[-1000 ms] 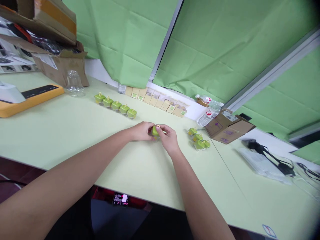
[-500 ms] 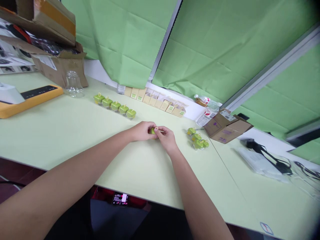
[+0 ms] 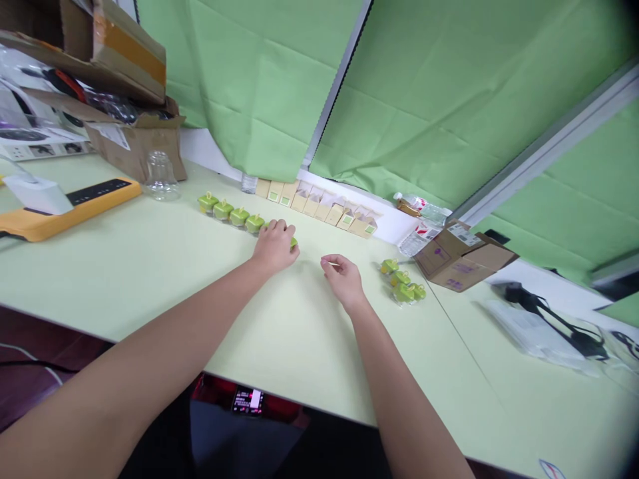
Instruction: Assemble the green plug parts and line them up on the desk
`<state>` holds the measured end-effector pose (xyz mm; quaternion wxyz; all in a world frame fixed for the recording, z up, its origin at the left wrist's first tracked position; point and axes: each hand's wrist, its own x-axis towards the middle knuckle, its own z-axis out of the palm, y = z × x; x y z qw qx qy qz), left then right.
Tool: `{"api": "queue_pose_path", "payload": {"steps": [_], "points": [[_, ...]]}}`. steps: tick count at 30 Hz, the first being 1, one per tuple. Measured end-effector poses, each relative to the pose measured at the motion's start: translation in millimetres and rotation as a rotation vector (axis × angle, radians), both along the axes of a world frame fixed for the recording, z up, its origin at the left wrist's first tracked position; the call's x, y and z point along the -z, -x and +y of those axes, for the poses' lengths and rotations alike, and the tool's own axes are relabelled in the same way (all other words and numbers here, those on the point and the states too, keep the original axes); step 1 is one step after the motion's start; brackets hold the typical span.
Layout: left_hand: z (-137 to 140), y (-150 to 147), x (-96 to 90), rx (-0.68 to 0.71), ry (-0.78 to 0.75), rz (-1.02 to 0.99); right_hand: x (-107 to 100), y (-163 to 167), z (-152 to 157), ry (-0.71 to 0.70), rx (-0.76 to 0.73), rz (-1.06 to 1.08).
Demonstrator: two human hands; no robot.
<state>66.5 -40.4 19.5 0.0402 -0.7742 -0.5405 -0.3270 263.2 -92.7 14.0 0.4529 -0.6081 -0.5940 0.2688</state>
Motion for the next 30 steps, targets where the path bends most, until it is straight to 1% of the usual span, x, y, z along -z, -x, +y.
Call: {"api": "queue_pose_path", "payload": {"steps": [2,6,10,12,15,18,21,24,27,30], "points": [[2.7,1.6,0.0,-0.027,-0.007,0.016,-1.3,0.0,-0.9,0.006,0.007,-0.006],[3.7,2.1,-0.7,-0.038,0.005,0.026,-2.2,-0.1,-1.4,0.015,0.012,-0.011],[-3.3,2.2,-7.8,0.025,0.034,0.078,-1.9,-0.1,-0.8,0.003,0.000,-0.013],[-7.6,5.9,-16.6,0.042,0.103,0.124,-2.7,0.1,-1.1,0.013,0.004,-0.018],[-11.5,18.9,-34.9,0.008,0.291,0.189,-5.5,0.6,-2.9,0.045,0.016,-0.041],[-11.5,41.2,-51.9,-0.044,0.491,0.219,-8.8,1.3,-4.9,0.025,0.008,-0.072],[-8.4,74.8,-59.0,-0.090,0.603,0.209,-10.6,2.3,-5.6,0.009,0.000,-0.095],[-2.0,120.2,-54.9,-0.185,0.580,0.192,-10.6,3.8,-5.5,-0.005,-0.017,-0.112],[6.2,164.9,-45.2,-0.293,0.422,0.219,-10.1,5.5,-6.1,-0.026,-0.032,-0.138],[13.4,190.6,-35.5,-0.416,0.363,0.118,-10.6,5.7,-7.1,-0.038,-0.042,-0.162]]}}
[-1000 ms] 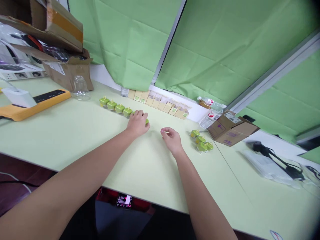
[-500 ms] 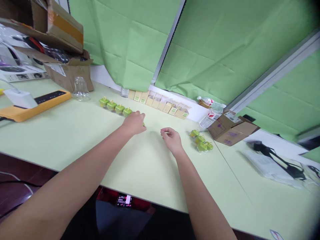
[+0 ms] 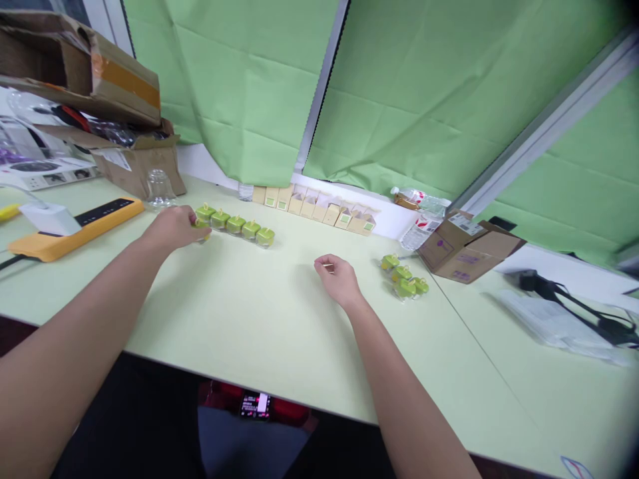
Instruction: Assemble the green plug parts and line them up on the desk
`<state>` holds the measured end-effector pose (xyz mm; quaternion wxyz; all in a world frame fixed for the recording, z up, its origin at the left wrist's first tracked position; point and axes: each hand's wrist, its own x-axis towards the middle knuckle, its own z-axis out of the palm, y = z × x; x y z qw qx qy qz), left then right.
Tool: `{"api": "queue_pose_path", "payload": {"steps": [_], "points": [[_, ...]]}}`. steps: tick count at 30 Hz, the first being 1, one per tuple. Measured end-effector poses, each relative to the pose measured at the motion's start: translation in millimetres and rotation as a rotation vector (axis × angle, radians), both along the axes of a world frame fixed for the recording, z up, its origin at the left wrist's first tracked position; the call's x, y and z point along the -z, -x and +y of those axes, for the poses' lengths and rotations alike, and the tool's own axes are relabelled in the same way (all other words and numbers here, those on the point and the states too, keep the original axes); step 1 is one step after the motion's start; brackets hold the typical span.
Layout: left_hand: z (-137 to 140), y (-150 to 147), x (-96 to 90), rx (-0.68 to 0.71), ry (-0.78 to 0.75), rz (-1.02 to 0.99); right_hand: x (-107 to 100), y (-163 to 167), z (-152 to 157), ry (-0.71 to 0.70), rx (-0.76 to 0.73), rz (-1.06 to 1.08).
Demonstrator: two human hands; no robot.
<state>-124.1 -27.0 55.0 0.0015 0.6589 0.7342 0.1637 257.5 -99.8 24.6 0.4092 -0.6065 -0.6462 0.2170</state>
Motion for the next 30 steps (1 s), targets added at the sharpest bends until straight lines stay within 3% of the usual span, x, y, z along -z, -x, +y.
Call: {"api": "queue_pose_path", "payload": {"steps": [10,15,18,21,23,25,27,30], "points": [[6.5,-6.5,23.4,-0.028,-0.253,-0.139,0.6,-4.1,1.2,-0.013,0.024,-0.022],[-8.4,-28.5,9.9,0.038,-0.453,-0.071,-8.9,-9.3,-0.4,-0.083,0.100,-0.104],[-19.7,-72.6,-7.4,0.248,-0.469,-0.090,-22.1,-29.0,-2.6,-0.269,0.347,-0.286],[-29.4,-133.4,-17.7,0.499,-0.350,-0.119,-31.8,-58.3,-6.4,-0.336,0.766,-0.427],[-33.5,-172.2,-14.9,0.640,-0.258,-0.149,-32.4,-78.1,-8.6,-0.233,0.973,-0.468],[-35.9,-201.4,-3.7,0.671,-0.206,-0.133,-28.9,-96.0,-9.7,-0.023,1.036,-0.507],[-37.6,-217.5,12.2,0.693,-0.158,-0.117,-24.6,-111.4,-9.6,0.196,0.988,-0.543],[-39.6,-219.4,31.5,0.820,-0.047,-0.107,-22.6,-124.9,-6.5,0.276,0.823,-0.603]]}}
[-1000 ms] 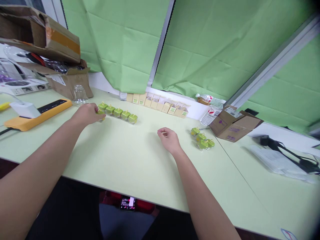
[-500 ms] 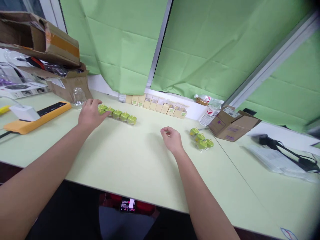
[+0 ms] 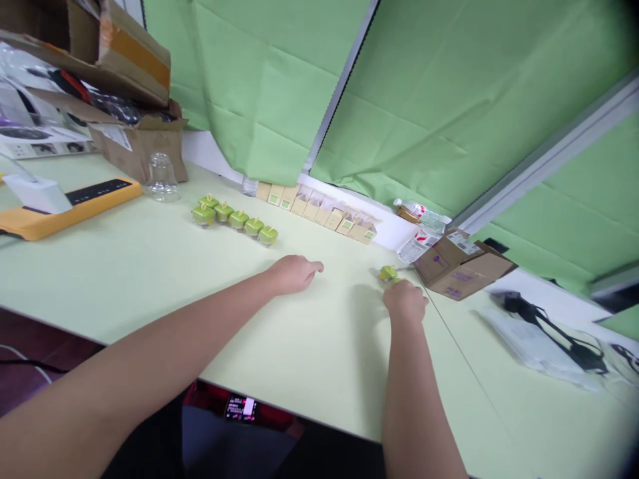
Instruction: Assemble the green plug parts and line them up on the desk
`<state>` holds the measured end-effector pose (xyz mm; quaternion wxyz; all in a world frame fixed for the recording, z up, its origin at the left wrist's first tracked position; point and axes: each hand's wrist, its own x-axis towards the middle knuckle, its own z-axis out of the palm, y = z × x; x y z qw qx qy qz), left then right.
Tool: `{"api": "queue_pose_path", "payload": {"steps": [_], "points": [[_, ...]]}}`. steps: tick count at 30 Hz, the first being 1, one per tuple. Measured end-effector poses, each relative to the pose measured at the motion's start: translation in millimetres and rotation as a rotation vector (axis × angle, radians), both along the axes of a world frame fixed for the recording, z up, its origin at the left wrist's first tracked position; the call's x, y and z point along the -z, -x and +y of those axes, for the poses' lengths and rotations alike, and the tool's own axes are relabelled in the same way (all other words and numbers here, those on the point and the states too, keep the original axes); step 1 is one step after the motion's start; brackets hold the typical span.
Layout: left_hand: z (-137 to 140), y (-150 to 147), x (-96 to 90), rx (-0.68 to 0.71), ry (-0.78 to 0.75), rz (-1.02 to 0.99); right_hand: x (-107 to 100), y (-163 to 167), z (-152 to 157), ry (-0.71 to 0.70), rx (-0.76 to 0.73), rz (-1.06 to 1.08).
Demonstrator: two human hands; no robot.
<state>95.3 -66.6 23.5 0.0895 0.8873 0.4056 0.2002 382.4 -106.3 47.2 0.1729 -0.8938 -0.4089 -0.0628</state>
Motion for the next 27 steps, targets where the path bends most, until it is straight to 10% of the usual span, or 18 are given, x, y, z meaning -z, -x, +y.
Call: {"api": "queue_pose_path", "payload": {"steps": [10,27], "points": [[9.2,20.5,-6.4,-0.061,0.146,-0.335,16.8,107.3,7.1,-0.293,-0.959,0.344],[0.1,13.8,7.7,0.237,0.217,-0.372,27.5,125.9,7.2,-0.371,-0.894,0.683]]}}
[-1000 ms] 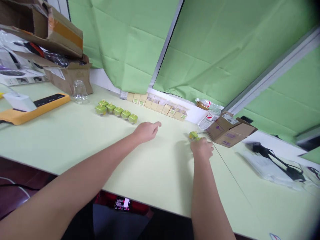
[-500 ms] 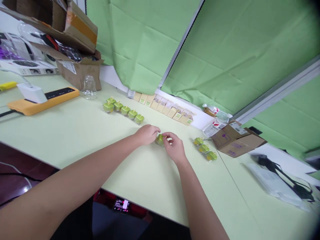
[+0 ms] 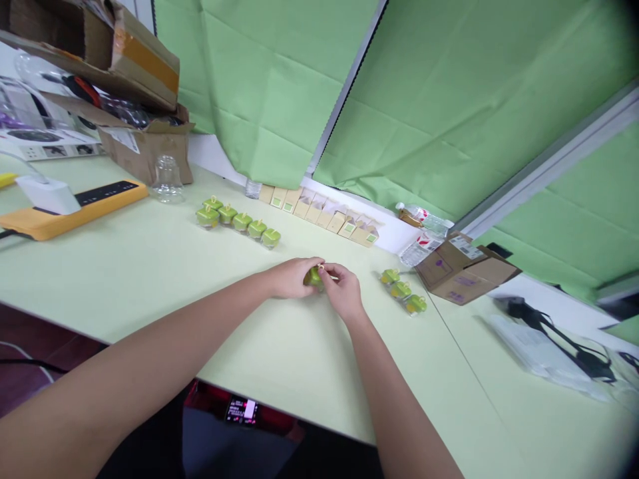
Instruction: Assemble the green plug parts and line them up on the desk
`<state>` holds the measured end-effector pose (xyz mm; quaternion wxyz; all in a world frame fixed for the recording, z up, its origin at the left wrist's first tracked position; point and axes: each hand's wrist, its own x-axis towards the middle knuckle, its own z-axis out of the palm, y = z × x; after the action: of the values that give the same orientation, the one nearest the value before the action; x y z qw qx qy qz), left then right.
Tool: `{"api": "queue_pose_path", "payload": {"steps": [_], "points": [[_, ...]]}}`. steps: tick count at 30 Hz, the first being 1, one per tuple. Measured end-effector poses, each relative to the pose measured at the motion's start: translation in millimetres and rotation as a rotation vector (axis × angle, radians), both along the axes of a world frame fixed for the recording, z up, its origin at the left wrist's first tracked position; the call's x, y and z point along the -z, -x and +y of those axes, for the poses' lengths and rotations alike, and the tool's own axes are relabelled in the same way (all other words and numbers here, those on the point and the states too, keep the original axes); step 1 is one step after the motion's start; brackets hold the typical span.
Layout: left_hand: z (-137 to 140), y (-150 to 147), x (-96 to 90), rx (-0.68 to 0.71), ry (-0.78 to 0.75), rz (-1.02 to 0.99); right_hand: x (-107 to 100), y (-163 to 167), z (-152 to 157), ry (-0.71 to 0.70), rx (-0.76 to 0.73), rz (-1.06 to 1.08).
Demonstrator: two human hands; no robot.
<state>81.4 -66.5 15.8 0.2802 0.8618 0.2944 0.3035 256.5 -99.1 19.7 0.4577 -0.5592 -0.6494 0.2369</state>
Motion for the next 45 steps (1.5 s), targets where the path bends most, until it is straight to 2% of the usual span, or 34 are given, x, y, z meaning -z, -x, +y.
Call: {"api": "queue_pose_path", "payload": {"steps": [9,14,17,21,23,26,28,32,35,45], "points": [[0.6,-1.6,-3.5,-0.027,0.021,-0.034,1.1,2.5,0.8,0.019,-0.034,0.078],[2.0,-1.3,-1.2,-0.085,0.013,0.026,-3.6,4.7,-0.5,0.033,0.007,0.279],[5.4,-0.8,2.9,-0.177,-0.030,0.101,-9.2,1.4,-0.4,0.128,0.087,0.543],[11.1,-0.2,8.5,-0.310,-0.081,0.191,-13.4,-5.2,2.3,0.368,0.139,0.853],[13.3,-0.3,10.7,-0.377,-0.112,0.224,-13.0,-6.4,3.3,0.437,0.097,0.897],[13.9,0.1,11.1,-0.433,-0.157,0.215,-11.3,-5.5,2.5,0.431,-0.015,0.840],[11.7,0.9,8.1,-0.380,-0.184,0.176,-10.5,-4.7,0.8,0.435,-0.059,0.794],[2.2,1.8,-4.1,-0.177,-0.241,0.075,-11.8,-4.0,-3.0,0.451,-0.086,0.671],[-3.2,-0.1,-10.6,-0.095,-0.261,0.024,-14.1,-3.3,-5.6,0.450,-0.141,0.599],[-3.1,-5.4,-10.0,-0.082,-0.319,-0.024,-14.4,-3.7,-8.9,0.491,-0.243,0.598]]}}
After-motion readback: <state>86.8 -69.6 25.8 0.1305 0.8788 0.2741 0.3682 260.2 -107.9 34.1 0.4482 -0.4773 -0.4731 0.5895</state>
